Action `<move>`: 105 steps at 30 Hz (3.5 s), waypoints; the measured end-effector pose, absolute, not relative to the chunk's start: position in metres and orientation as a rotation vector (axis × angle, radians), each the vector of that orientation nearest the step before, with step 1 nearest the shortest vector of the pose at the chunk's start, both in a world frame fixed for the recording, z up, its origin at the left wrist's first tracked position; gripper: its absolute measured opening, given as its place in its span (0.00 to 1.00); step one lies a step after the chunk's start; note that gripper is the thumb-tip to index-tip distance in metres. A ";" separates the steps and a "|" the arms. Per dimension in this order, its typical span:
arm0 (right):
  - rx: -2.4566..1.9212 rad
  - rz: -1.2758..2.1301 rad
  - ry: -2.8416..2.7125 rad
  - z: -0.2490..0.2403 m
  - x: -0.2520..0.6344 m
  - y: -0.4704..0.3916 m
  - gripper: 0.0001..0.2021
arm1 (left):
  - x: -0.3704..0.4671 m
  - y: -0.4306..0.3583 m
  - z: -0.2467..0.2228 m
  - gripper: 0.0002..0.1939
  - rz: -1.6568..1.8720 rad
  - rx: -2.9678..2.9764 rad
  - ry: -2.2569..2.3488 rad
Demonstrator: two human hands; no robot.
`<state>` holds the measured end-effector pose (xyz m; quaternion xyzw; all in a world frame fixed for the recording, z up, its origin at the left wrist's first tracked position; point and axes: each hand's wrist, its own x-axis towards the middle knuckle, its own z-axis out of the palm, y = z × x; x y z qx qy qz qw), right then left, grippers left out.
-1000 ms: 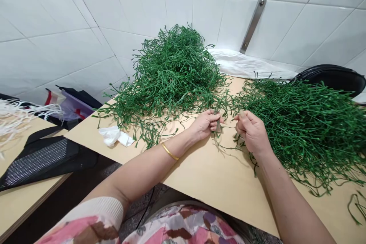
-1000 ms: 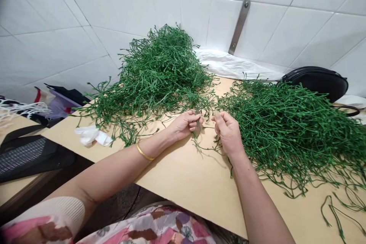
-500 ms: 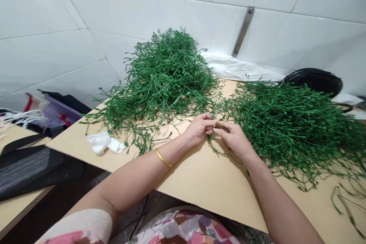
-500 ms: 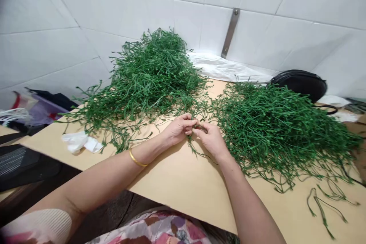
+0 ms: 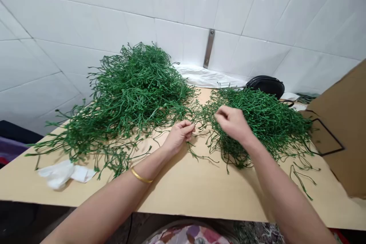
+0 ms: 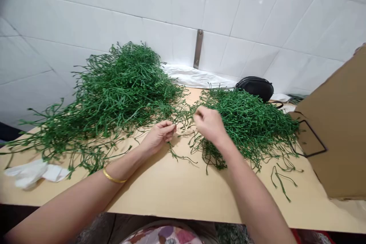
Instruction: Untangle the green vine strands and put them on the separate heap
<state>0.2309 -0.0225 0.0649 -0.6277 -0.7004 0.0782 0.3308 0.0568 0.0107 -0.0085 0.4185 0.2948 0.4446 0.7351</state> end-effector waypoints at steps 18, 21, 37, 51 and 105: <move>-1.322 0.891 -1.439 0.013 0.195 -0.017 0.12 | 0.053 0.006 -0.009 0.08 1.004 1.007 0.632; -1.291 0.897 -1.328 0.008 0.196 -0.012 0.13 | 0.055 0.002 -0.005 0.08 1.127 1.041 0.768; -1.337 0.082 -1.668 -0.010 0.208 -0.008 0.04 | 0.057 -0.004 -0.003 0.08 0.860 1.132 0.836; -1.390 0.190 -1.872 -0.011 0.184 -0.025 0.09 | 0.053 0.012 -0.013 0.09 0.897 0.571 0.666; -1.280 0.023 -1.877 -0.019 0.190 -0.022 0.10 | 0.050 0.017 -0.014 0.04 0.735 0.596 0.674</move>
